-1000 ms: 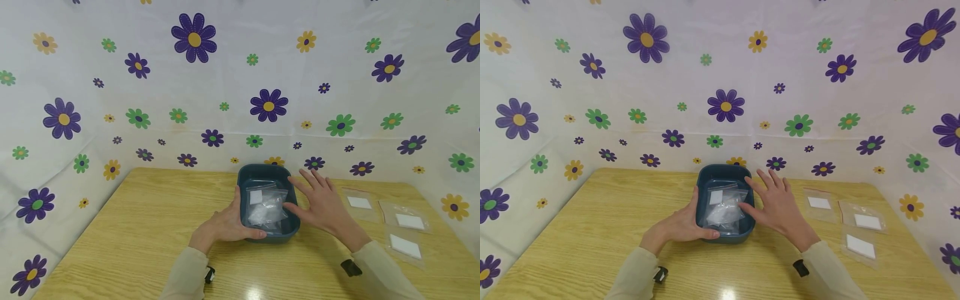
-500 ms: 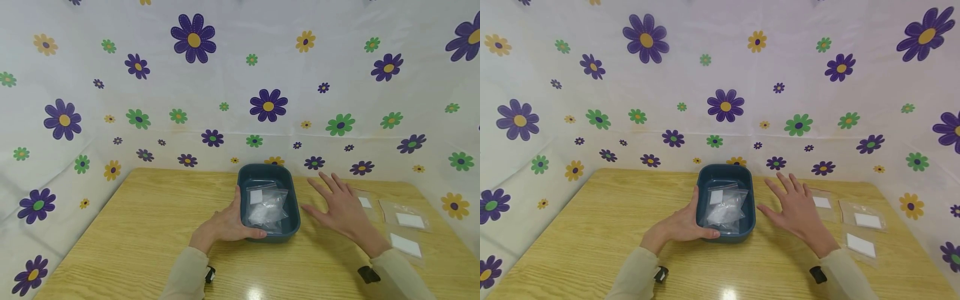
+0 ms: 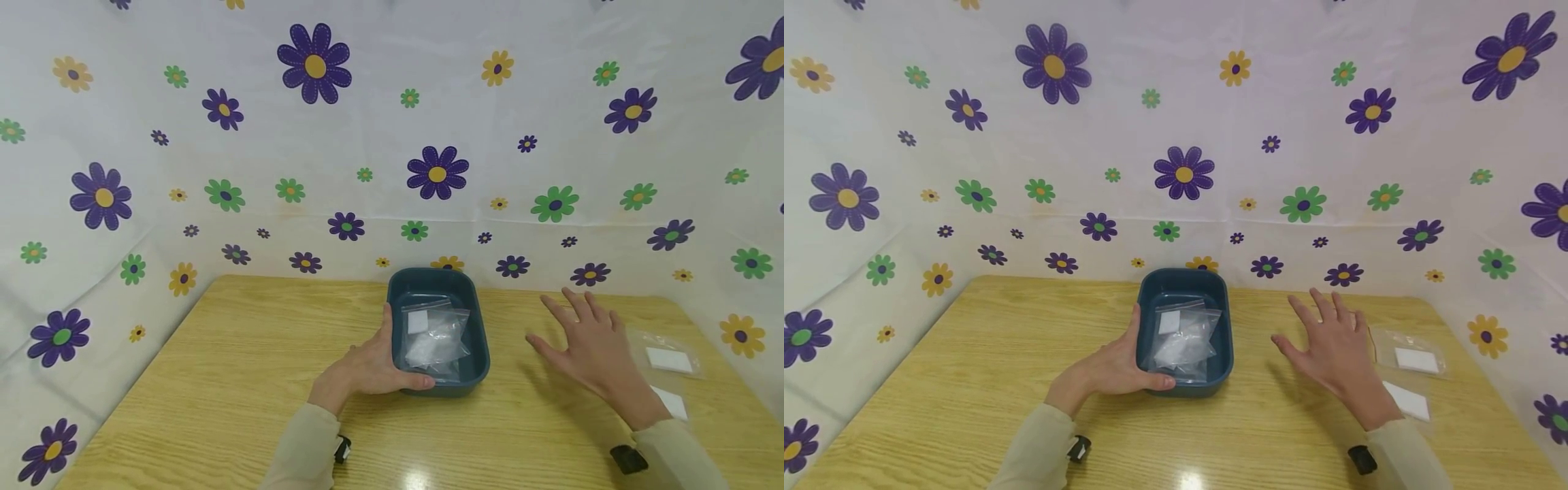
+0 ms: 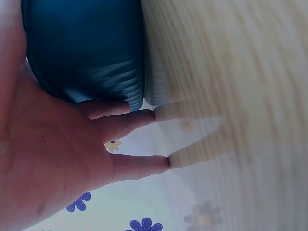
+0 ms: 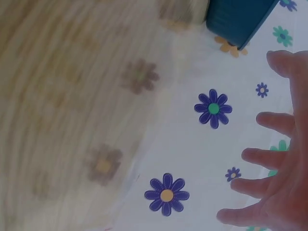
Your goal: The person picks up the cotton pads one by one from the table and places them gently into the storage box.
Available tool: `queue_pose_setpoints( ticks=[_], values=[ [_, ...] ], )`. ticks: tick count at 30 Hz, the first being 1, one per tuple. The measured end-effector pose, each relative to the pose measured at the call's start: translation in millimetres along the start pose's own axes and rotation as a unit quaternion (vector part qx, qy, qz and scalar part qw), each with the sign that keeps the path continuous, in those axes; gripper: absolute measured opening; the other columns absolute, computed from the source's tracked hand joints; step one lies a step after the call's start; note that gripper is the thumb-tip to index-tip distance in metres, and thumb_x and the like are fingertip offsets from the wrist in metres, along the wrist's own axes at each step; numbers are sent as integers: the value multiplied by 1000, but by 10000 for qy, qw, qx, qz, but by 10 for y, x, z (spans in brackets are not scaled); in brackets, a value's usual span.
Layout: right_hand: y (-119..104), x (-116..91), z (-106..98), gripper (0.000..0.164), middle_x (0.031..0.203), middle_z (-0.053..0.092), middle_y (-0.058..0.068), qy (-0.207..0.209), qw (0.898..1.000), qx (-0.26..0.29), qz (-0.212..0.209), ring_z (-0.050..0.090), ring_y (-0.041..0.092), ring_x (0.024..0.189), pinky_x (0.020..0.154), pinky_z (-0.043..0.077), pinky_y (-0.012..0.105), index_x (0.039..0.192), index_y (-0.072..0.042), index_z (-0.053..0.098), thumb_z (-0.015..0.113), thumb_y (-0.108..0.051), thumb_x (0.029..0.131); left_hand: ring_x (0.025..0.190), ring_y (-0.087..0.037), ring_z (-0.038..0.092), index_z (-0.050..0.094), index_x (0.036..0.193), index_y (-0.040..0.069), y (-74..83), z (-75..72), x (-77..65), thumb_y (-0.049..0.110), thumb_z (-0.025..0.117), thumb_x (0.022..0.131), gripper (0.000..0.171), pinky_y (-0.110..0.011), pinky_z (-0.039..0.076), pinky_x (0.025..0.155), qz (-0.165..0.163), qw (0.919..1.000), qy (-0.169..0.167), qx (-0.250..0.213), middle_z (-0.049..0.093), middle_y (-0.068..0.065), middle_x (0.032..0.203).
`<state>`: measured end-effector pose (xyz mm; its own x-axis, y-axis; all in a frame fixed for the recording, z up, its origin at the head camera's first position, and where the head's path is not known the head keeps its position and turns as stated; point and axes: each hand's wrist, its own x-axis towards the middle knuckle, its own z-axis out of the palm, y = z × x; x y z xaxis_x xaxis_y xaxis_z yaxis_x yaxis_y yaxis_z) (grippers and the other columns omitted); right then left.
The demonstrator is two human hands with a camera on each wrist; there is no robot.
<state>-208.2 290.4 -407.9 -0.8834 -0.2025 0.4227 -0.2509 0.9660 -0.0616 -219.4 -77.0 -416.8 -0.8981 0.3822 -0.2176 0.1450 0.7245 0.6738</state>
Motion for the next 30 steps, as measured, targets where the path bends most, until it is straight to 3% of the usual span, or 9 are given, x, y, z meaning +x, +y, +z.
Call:
queue_pose_setpoints(
  ticks=[13, 24, 30],
  values=[
    [379, -117, 0, 70, 149, 47, 30, -100, 9995, 37, 282, 42, 63, 130, 93, 33, 86, 142, -15, 56, 69, -58, 89, 153, -41, 33, -25, 161, 23, 0, 3, -5, 74, 79, 71, 147, -73, 16, 121, -36, 10000, 25, 8, 18, -13, 172],
    [644, -135, 40, 71, 147, 47, 33, -568, 9979, 183, 253, 46, 60, 126, 91, 36, 84, 145, -11, 52, 68, -55, 92, 153, -40, 32, -24, 161, 25, -13, 10, -2, 75, 79, 70, 146, -73, 15, 121, -29, 10000, 34, -18, 16, -11, 173],
    [776, -98, 62, 70, 147, 44, 38, -1115, 9902, 786, 309, 45, 64, 125, 90, 41, 81, 148, -6, 50, 66, -49, 96, 153, -39, 33, -22, 162, 23, -12, 14, 5, 74, 79, 70, 146, -75, 12, 121, 29, 10000, 87, -36, 13, -10, 173]
  ],
)
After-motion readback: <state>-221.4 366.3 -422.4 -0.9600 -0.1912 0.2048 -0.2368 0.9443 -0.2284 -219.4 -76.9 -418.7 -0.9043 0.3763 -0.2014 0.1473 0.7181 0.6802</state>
